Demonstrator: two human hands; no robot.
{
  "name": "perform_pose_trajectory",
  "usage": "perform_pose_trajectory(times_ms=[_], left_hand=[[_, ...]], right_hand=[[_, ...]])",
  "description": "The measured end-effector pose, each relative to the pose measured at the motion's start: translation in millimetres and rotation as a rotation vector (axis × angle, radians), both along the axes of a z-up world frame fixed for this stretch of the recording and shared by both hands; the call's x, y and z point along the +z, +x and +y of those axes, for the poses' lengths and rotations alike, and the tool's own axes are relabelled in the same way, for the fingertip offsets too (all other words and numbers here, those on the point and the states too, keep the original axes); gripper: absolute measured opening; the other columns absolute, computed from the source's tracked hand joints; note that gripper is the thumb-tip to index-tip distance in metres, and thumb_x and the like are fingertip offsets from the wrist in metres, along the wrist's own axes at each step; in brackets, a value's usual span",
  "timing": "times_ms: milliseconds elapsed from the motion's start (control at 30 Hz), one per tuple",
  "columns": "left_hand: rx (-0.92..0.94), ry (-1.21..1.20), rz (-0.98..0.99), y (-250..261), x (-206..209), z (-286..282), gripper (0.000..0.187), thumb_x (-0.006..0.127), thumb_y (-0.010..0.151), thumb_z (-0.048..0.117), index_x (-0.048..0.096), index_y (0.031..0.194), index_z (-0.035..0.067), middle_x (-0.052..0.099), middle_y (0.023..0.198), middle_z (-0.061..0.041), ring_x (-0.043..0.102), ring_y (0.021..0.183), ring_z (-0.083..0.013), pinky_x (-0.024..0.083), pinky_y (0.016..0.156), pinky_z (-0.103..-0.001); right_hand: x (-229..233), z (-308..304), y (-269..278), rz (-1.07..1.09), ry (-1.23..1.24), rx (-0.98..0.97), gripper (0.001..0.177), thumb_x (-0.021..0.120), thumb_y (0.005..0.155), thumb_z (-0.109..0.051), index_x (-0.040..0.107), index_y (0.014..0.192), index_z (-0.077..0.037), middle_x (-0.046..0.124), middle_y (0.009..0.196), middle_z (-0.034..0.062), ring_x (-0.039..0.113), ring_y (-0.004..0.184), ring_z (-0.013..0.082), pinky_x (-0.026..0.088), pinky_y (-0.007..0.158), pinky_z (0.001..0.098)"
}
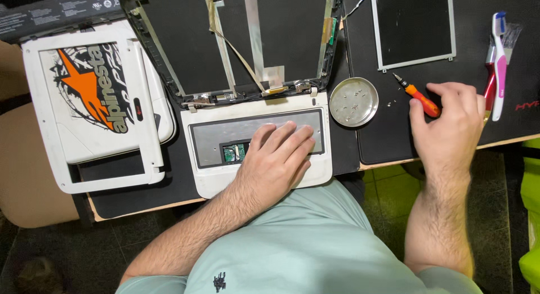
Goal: The person removes the bezel from a disassembled laptop and places it aside. They then pick up a new screen, connect the ribbon cable to the back, and position the screen into the laptop frame. Finally, they use a screwdriver to secure the screen with screws.
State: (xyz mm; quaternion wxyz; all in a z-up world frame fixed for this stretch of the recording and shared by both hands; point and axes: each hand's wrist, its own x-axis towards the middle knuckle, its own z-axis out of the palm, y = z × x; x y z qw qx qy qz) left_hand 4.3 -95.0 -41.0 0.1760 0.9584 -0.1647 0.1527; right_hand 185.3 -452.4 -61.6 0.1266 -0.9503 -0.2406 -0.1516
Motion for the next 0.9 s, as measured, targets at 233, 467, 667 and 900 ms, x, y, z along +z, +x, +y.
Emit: perform_pose_trajectory(times_ms=[233, 467, 667, 900], left_hand=[[0.023, 0.053, -0.029, 6.3, 8.8, -4.2, 0.034, 0.079, 0.120, 0.032, 0.080, 0.151, 0.018, 0.078, 0.158, -0.002, 0.071, 0.143, -0.0288, 0.051, 0.120, -0.054], [0.013, 0.105, 0.011, 7.8, 7.4, -5.8, 0.043, 0.082, 0.117, 0.039, 0.080, 0.155, 0.017, 0.077, 0.158, -0.001, 0.070, 0.142, -0.0289, 0.050, 0.121, -0.057], [0.020, 0.163, 0.045, 7.7, 3.5, -7.5, 0.058, 0.083, 0.116, 0.054, 0.077, 0.162, 0.020, 0.074, 0.161, 0.002, 0.068, 0.142, -0.0274, 0.050, 0.122, -0.057], [0.018, 0.152, 0.061, 9.1, 4.0, -6.3, 0.061, 0.087, 0.113, 0.060, 0.077, 0.160, 0.021, 0.074, 0.159, 0.003, 0.068, 0.141, -0.0268, 0.050, 0.120, -0.057]], right_hand=[[-9.7, -10.4, 4.2, -0.011, 0.120, 0.078, 0.012, 0.101, 0.126, 0.006, 0.090, 0.130, 0.006, 0.084, 0.134, 0.0234, 0.077, 0.125, 0.0429, 0.057, 0.113, 0.0552], [-10.5, 1.5, -14.4, 0.272, 0.738, 0.043, 0.023, 0.086, 0.137, -0.005, 0.078, 0.144, 0.016, 0.075, 0.127, 0.0276, 0.075, 0.108, 0.0323, 0.064, 0.089, 0.0408], [-22.4, 43.2, -14.2, 0.416, 1.173, 0.090, 0.028, 0.094, 0.116, -0.017, 0.073, 0.126, 0.001, 0.069, 0.123, 0.0192, 0.070, 0.107, 0.0235, 0.066, 0.086, 0.0332], [-18.2, 85.9, -16.3, 0.366, 1.135, 0.217, 0.030, 0.070, 0.131, -0.014, 0.044, 0.139, -0.004, 0.070, 0.115, 0.0359, 0.075, 0.097, 0.0389, 0.068, 0.081, 0.0429]])
